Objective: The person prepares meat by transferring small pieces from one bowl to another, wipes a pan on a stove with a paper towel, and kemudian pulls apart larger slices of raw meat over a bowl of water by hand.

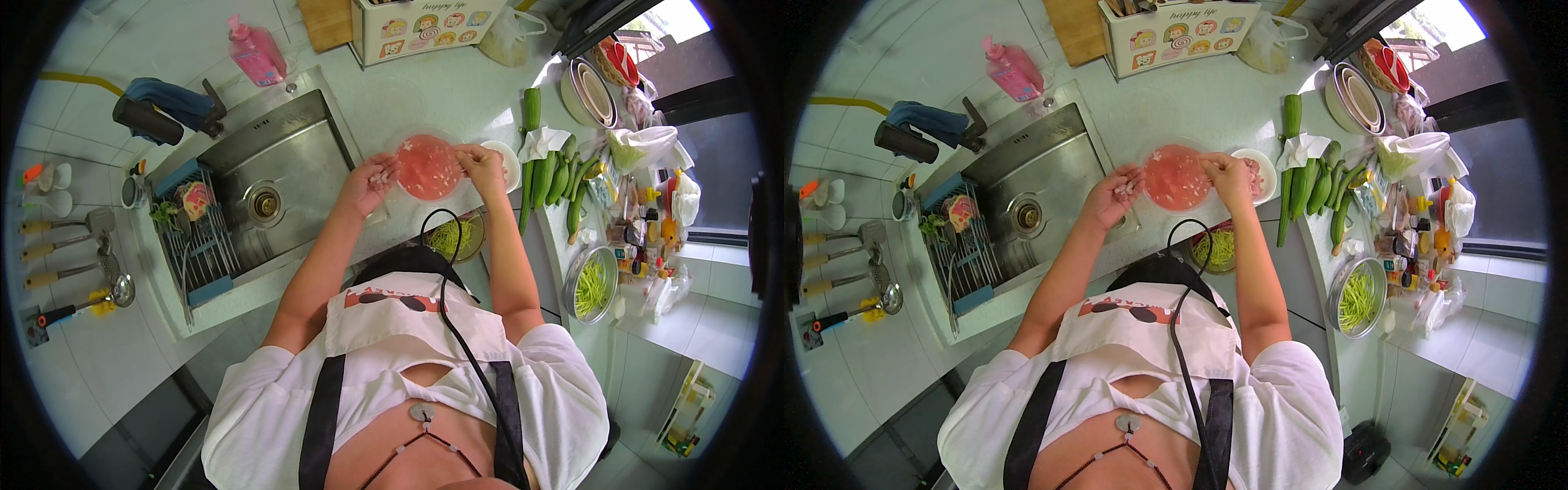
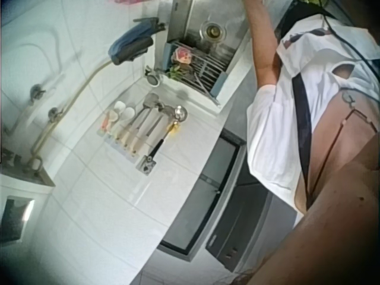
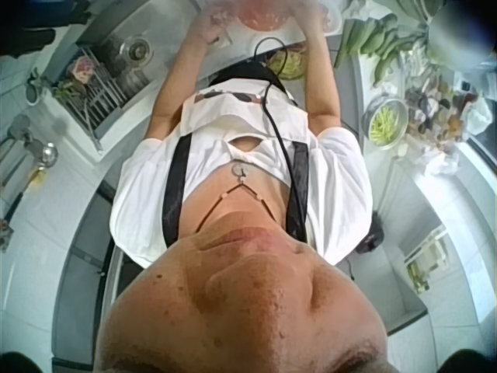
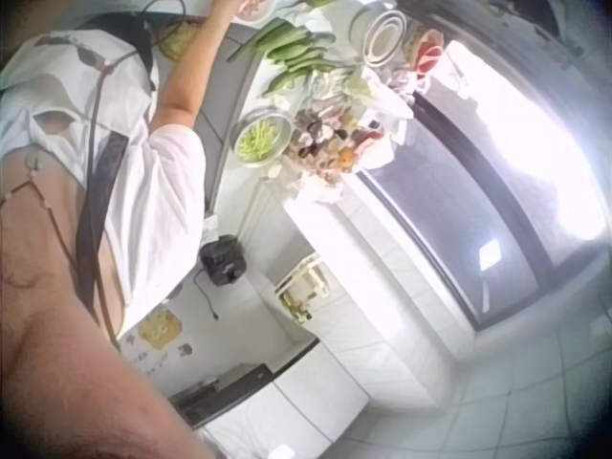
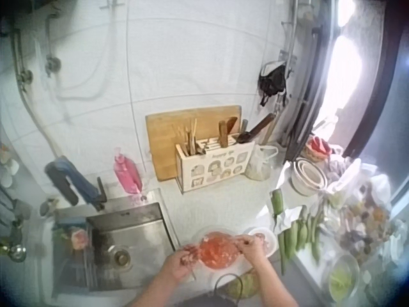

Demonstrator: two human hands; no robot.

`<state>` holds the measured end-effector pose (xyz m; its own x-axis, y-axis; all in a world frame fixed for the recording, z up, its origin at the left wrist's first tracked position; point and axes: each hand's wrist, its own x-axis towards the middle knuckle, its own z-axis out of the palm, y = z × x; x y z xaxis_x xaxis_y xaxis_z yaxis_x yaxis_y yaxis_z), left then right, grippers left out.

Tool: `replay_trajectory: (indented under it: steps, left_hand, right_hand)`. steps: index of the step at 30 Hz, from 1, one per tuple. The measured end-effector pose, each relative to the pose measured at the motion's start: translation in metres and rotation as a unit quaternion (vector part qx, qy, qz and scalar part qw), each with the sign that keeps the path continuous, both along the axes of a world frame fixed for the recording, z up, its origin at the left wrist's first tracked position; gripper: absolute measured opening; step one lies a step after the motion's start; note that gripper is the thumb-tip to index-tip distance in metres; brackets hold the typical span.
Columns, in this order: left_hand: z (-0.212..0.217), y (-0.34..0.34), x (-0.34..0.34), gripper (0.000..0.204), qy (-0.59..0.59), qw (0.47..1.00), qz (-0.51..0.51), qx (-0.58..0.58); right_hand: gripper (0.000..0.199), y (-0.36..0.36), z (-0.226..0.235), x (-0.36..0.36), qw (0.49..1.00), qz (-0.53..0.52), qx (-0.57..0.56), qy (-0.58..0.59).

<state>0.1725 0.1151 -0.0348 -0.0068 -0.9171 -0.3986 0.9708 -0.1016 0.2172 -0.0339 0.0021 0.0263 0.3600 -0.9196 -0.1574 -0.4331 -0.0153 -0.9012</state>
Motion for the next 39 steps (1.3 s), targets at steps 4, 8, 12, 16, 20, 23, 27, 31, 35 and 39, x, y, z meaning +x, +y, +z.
replay_trajectory:
  steps: [4, 8, 12, 16, 20, 23, 27, 31, 35, 39]
  left_hand:
    - [0.001, 0.006, 0.001, 0.027, -0.001, 1.0, 0.009, 0.02]
    - [-0.004, 0.007, 0.001, 0.027, 0.003, 1.0, 0.009, 0.011]
    - [-0.004, 0.005, 0.001, 0.027, 0.002, 1.0, 0.01, 0.016]
    - [0.002, 0.007, 0.001, 0.026, -0.012, 0.999, 0.021, 0.03]
    - [-0.002, 0.009, 0.003, 0.025, -0.002, 0.999, 0.025, 0.026]
    - [-0.002, 0.01, 0.004, 0.024, -0.006, 0.999, 0.032, 0.032]
    - [-0.005, 0.016, 0.005, 0.025, -0.004, 0.998, 0.04, 0.047]
    - [-0.004, 0.017, 0.006, 0.025, 0.0, 0.998, 0.043, 0.054]
    - [-0.012, 0.019, 0.008, 0.025, 0.005, 0.998, 0.041, 0.036]
    - [-0.016, 0.021, 0.008, 0.026, 0.007, 0.999, 0.036, 0.028]
  right_hand:
    - [0.014, 0.009, 0.027, -0.018, 0.99, -0.124, 0.007, -0.069]
    - [0.015, 0.009, 0.027, -0.035, 0.988, -0.131, -0.019, -0.078]
    - [0.016, 0.018, 0.031, -0.023, 0.991, -0.083, -0.022, -0.1]
    - [0.017, 0.014, 0.031, -0.02, 0.975, -0.133, -0.173, -0.051]
    - [0.018, 0.003, -0.014, -0.044, 0.856, -0.164, -0.358, 0.336]
    - [0.017, 0.001, -0.017, -0.046, 0.841, -0.112, -0.363, 0.385]
    - [0.018, 0.005, -0.017, -0.019, 0.936, 0.001, -0.277, 0.217]
    - [0.022, 0.014, -0.037, 0.02, 0.921, 0.158, -0.212, 0.287]
    - [0.024, 0.009, -0.062, 0.039, 0.904, 0.235, -0.231, 0.272]
    - [0.02, 0.001, -0.082, 0.047, 0.905, 0.244, -0.208, 0.28]
